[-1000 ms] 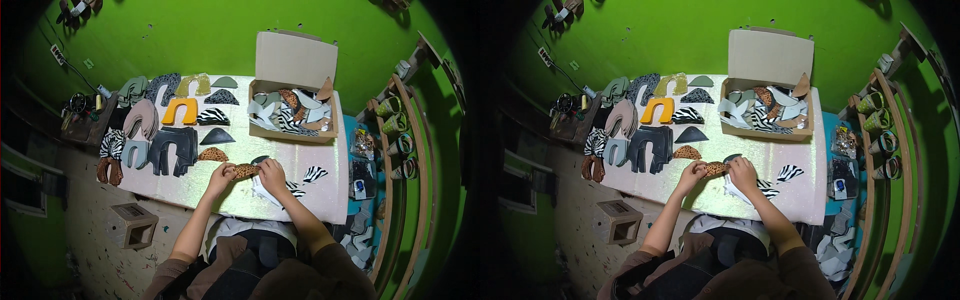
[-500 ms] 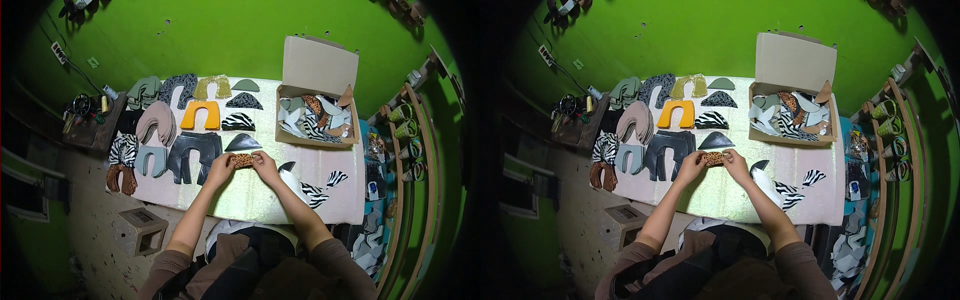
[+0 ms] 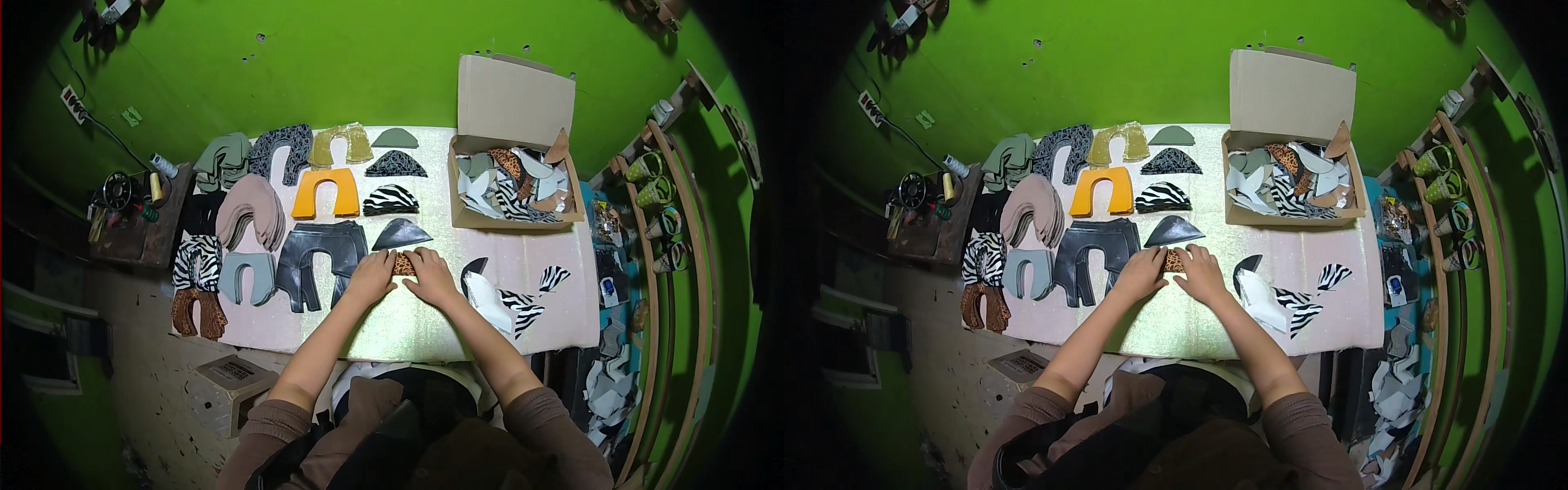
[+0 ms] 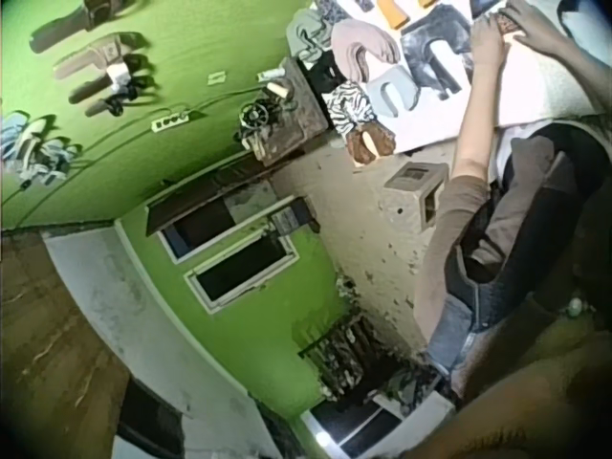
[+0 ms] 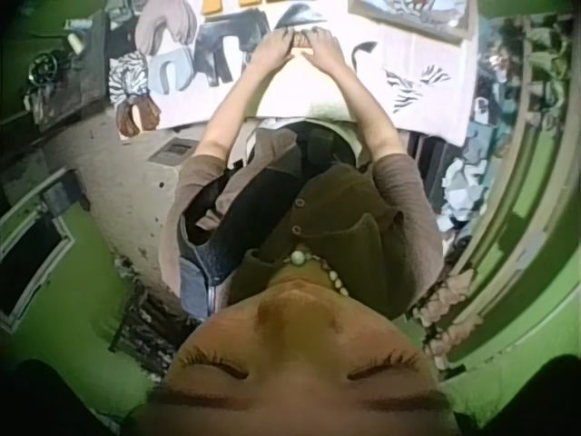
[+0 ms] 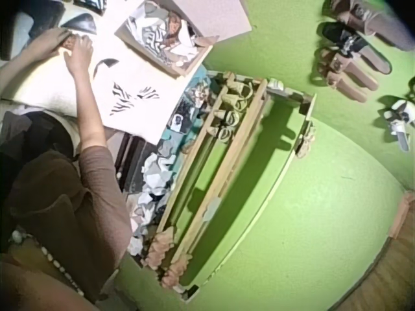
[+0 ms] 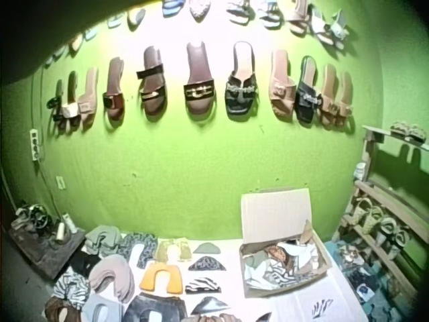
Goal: Organize and sort patterned fabric and leather cutouts for shoe manufacturing.
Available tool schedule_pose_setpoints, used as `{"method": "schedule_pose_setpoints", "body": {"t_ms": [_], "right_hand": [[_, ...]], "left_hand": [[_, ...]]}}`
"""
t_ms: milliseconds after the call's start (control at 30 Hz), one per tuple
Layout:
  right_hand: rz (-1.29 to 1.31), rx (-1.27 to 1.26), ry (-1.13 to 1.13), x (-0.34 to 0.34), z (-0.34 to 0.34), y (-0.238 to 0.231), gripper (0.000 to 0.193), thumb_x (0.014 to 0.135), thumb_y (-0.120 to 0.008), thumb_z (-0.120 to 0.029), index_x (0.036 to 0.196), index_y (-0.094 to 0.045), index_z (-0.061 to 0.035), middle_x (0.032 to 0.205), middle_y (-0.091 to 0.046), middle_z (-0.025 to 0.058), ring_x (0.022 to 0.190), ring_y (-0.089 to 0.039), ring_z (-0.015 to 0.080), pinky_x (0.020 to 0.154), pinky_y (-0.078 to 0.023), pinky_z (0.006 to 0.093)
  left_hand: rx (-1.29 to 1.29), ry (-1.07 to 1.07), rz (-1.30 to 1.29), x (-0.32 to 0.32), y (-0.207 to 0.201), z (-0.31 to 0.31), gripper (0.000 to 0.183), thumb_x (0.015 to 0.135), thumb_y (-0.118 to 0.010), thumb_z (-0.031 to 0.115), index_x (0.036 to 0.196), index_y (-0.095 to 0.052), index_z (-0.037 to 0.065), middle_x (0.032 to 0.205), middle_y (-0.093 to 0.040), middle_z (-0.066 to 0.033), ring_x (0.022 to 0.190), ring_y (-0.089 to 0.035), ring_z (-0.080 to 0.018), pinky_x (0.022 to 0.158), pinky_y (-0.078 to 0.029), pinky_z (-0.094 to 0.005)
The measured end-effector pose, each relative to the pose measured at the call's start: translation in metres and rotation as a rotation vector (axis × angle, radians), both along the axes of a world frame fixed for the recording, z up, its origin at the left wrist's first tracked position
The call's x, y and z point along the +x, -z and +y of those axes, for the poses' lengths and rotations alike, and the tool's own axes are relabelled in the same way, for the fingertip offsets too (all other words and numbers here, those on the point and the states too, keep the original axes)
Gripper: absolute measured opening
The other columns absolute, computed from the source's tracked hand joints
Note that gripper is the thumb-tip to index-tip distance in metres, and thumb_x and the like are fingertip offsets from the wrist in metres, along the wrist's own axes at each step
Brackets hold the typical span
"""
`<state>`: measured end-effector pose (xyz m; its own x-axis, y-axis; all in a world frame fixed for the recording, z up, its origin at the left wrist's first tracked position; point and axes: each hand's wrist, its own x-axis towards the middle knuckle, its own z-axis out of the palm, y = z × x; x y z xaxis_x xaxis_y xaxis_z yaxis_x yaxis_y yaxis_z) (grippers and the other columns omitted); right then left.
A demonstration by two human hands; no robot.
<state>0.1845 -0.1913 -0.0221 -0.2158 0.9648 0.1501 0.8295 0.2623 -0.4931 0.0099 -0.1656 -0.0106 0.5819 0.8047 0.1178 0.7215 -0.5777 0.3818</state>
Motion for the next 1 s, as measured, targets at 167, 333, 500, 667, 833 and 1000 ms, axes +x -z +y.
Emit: {"method": "schedule_pose_setpoints", "body": {"t_ms": [167,333,500,667,833,1000], "right_hand": [[-0.007,-0.108,-0.062,0.000,0.006,0.000,0.046,0.075,-0.067,-0.020,0.116,-0.053,-0.0068,0.108,-0.054,0.0117,0.104,-0.050,0.0303,0.089,-0.040,0.0402],[0.041,0.092,0.030,0.017,-0.003,0.000,0.032,0.078,-0.059,-0.011,0.110,-0.056,-0.0075,0.107,-0.055,0.0104,0.101,-0.051,0.0300,0.087,-0.040,0.0410],[-0.102,0.068,0.082,0.070,-0.004,-0.001,0.031,0.074,-0.049,0.001,0.101,-0.061,-0.0078,0.102,-0.060,0.0074,0.104,-0.050,0.0270,0.087,-0.038,0.0401],[-0.293,0.184,0.004,0.114,-0.016,-0.005,0.027,0.077,-0.048,-0.002,0.098,-0.063,-0.0090,0.100,-0.060,0.0054,0.102,-0.051,0.0244,0.096,-0.034,0.0436],[-0.274,0.095,-0.036,0.132,-0.022,-0.003,0.029,0.075,-0.054,-0.003,0.102,-0.062,-0.0092,0.098,-0.060,0.0062,0.100,-0.051,0.0250,0.098,-0.032,0.0427],[-0.185,0.009,0.017,0.148,-0.020,-0.004,0.019,0.076,-0.058,-0.008,0.094,-0.064,-0.0076,0.090,-0.059,0.0095,0.091,-0.053,0.0276,0.088,-0.037,0.0409]], "left_hand": [[-0.070,-0.013,0.083,0.000,0.020,0.009,0.049,0.075,-0.063,0.012,0.120,-0.049,-0.001,0.099,-0.054,-0.0149,0.094,-0.055,-0.0307,0.083,-0.045,-0.0406],[-0.010,-0.003,0.058,0.006,0.011,0.001,0.049,0.075,-0.063,0.016,0.119,-0.050,0.000,0.105,-0.053,-0.0164,0.094,-0.054,-0.0318,0.083,-0.045,-0.0399],[0.046,0.004,-0.038,0.033,-0.007,-0.015,0.045,0.076,-0.061,0.019,0.116,-0.052,0.002,0.109,-0.053,-0.0158,0.100,-0.052,-0.0314,0.087,-0.043,-0.0404],[0.015,0.082,-0.108,0.076,0.001,-0.030,0.034,0.078,-0.058,0.015,0.111,-0.055,0.005,0.107,-0.055,-0.0131,0.096,-0.053,-0.0306,0.084,-0.044,-0.0398],[-0.136,0.081,-0.052,0.110,0.008,-0.047,0.030,0.080,-0.055,0.017,0.107,-0.057,0.005,0.102,-0.057,-0.0133,0.091,-0.055,-0.0296,0.081,-0.044,-0.0403],[-0.202,0.011,-0.078,0.129,0.000,-0.059,0.029,0.082,-0.053,0.019,0.107,-0.059,0.005,0.101,-0.058,-0.0140,0.093,-0.056,-0.0304,0.084,-0.044,-0.0391]]}}
